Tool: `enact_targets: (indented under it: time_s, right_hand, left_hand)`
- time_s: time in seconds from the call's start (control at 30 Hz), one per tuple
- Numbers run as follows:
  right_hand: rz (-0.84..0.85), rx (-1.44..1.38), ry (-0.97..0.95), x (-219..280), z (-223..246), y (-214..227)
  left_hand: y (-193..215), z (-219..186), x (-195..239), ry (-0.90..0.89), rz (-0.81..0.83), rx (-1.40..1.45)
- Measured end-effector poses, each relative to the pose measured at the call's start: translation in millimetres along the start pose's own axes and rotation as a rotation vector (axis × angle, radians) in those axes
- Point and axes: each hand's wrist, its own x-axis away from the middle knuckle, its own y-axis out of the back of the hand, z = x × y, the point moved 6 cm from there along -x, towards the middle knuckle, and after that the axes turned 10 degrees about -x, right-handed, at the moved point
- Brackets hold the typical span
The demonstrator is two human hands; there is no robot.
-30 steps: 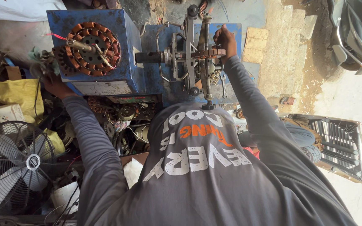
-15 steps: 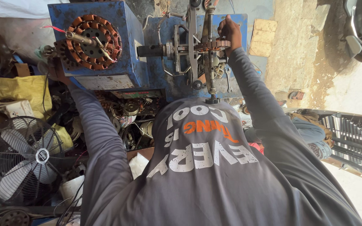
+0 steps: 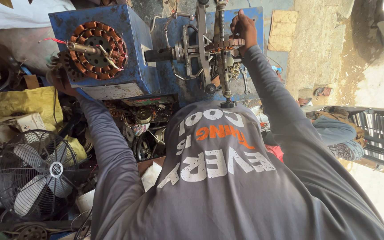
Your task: The person uses a winding machine to coil copper wire onto a fan stator, guiding the wire with their hands and adjusting the stator's position.
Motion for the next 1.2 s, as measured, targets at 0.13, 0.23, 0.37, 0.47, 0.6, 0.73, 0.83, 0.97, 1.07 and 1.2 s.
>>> enact_targets:
  time_s: [0.13,0.23,0.37,0.47,0.6,0.73,0.83,0.97,1.07,1.2]
  right_hand:
    - [-0.021,-0.017,-0.004,1,-1,0]
    - [-0.014,-0.035,-0.001,1,-1,-1]
    - [0.009,-0.019,0.02,3,1,-1]
    - [-0.008,0.005,0.009,2,2,-2]
    - [-0.005,0.098,0.046,2,4,1]
    - [0.064,0.258,0.123,-2,16,-3]
    - [0.088,0.471,0.18,-1,30,-7]
    - [0.128,0.828,0.048,-8,31,-7]
    - [0.193,0.393,-0.296,-3,-1,-2]
    - [0.427,0.494,-0.111,-8,-4,-12]
  left_hand:
    - [3,5,5,0.025,-0.027,-0.013]
    - [3,8,3,0.057,-0.052,-0.026]
    - [14,14,4,0.165,-0.119,-0.066]
    - [28,23,13,0.344,-0.228,-0.127]
    - [49,39,47,0.661,-0.375,-0.245]
    - [54,50,69,0.857,-0.38,-0.294]
    - [55,52,71,0.788,-0.386,-0.214]
    - [43,60,91,0.702,-0.322,-0.114]
    - [24,83,156,0.835,-0.217,-0.172]
    - [-35,124,280,1.161,0.122,-0.255]
